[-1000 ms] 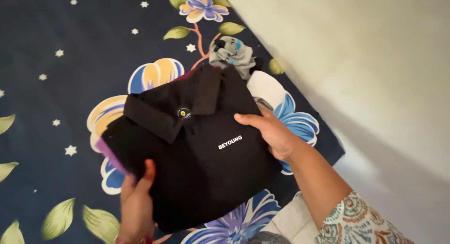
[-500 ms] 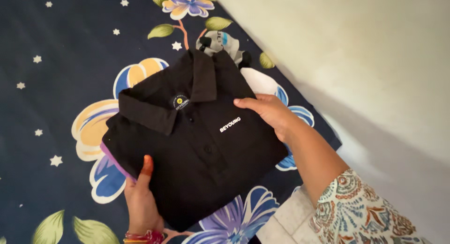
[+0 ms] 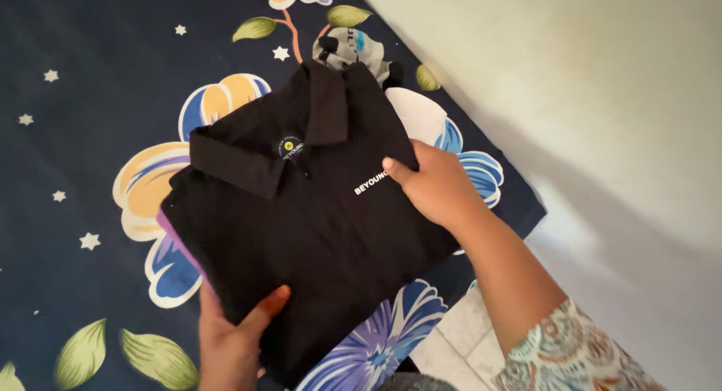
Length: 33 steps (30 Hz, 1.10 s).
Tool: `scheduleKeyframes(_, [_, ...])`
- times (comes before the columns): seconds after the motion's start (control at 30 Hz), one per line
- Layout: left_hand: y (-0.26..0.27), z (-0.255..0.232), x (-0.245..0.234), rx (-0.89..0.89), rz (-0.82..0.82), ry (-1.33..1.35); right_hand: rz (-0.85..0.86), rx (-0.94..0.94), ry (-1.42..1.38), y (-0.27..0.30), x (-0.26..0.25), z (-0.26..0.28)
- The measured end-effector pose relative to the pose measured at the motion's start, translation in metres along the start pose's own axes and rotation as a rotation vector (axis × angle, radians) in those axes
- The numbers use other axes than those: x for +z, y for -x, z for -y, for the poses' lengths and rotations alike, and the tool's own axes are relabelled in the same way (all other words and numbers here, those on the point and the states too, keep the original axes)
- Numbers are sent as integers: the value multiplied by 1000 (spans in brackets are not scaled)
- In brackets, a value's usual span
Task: The person folds a black polo shirt and a grey t-shirt by hand on a bed, smoothing the fabric and folding the sleeves and body into rectangles.
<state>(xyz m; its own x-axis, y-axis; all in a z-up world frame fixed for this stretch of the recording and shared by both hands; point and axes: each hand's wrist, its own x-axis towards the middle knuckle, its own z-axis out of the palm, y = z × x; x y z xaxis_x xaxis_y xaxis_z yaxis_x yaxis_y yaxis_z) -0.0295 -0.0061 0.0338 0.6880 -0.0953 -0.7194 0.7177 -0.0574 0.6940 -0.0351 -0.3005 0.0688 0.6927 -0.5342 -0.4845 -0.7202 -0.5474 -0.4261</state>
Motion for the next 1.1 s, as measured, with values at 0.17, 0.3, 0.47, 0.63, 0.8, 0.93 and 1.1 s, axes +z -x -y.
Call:
scheduleKeyframes(0.17, [-3,14,-9,97,32,11,-93,-174,-285,11,5,-14])
scheduleKeyframes(0.3, [-8,17,-5,100,67,-6,-10,-81,-472,15,23,-15])
scheduleKeyframes(0.47, [-17,-10,-15,-183,24,167,60,78,-678,14,13,-13])
scheduleKeyframes(0.63, [-35,-23,-9,127,53,223,155,-71,-852,-2,0,-6])
scheduleKeyframes(0.8, [-14,-34,24,298,-498,-298,-173,-105,-295,17,3,17])
scheduleKeyframes(0.93, [-4,-25,60,879,-509,-923,-601,-516,36,37,41,37])
scheduleKeyframes(1.1, [-36,-3,85,687,-407,-1226,-509,-568,226,32,88,37])
